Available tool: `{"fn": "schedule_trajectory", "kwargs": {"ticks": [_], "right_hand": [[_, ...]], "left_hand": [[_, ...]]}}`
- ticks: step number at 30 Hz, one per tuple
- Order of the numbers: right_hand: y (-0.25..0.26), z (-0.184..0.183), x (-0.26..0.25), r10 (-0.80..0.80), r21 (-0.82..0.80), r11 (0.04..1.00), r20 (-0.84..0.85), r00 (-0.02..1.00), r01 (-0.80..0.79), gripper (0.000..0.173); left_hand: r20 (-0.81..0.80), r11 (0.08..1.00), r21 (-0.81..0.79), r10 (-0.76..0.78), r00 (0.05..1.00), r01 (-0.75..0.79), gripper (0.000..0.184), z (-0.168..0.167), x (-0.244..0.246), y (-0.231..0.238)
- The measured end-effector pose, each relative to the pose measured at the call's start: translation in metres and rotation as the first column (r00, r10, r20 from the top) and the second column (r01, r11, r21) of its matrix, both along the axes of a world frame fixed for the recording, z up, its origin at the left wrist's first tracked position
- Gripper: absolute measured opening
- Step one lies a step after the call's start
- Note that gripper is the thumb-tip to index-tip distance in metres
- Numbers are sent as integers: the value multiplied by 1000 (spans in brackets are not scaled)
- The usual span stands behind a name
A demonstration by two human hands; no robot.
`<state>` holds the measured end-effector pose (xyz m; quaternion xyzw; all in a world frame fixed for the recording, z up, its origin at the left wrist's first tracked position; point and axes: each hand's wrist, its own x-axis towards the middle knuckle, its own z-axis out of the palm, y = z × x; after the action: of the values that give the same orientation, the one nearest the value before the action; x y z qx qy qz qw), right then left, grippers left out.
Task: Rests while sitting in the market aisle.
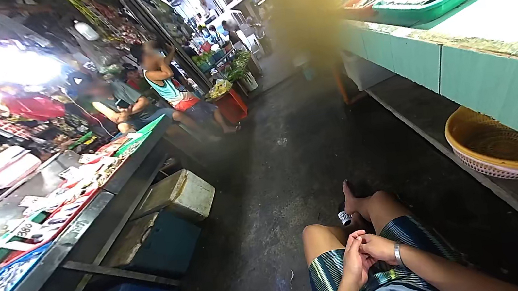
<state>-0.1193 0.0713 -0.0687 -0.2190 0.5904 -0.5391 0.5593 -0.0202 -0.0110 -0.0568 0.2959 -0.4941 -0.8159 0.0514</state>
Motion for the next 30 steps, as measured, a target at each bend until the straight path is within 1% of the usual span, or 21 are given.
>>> {"fn": "schedule_trajectory", "kwargs": {"ticks": [5,10,16,21,27,30], "right_hand": [[1,-1,-2,33,22,999,-22,999,-33,26],[-1,-2,0,9,8,1000,-10,1000,-9,26],[1,-2,-1,28,5,1000,-3,1000,-28,26],[0,0,3,11,-1,1000,-6,1000,-11,27],[3,0,-1,39,4,999,-38,999,-38,26],[2,-2,0,14,-3,1000,-8,1000,-14,26]], "left_hand": [[12,999,-6,-33,999,33,38,-4,1,-4],[-4,1000,1,-1,1000,1,37,0,1,0],[8,999,-5,-39,999,39,38,-3,3,-3],[-3,1000,-7,1,1000,-1,37,2,3,1],[21,999,-6,-33,999,33,37,-2,3,-3],[17,1000,-3,-19,1000,19,38,-1,2,0]]}}
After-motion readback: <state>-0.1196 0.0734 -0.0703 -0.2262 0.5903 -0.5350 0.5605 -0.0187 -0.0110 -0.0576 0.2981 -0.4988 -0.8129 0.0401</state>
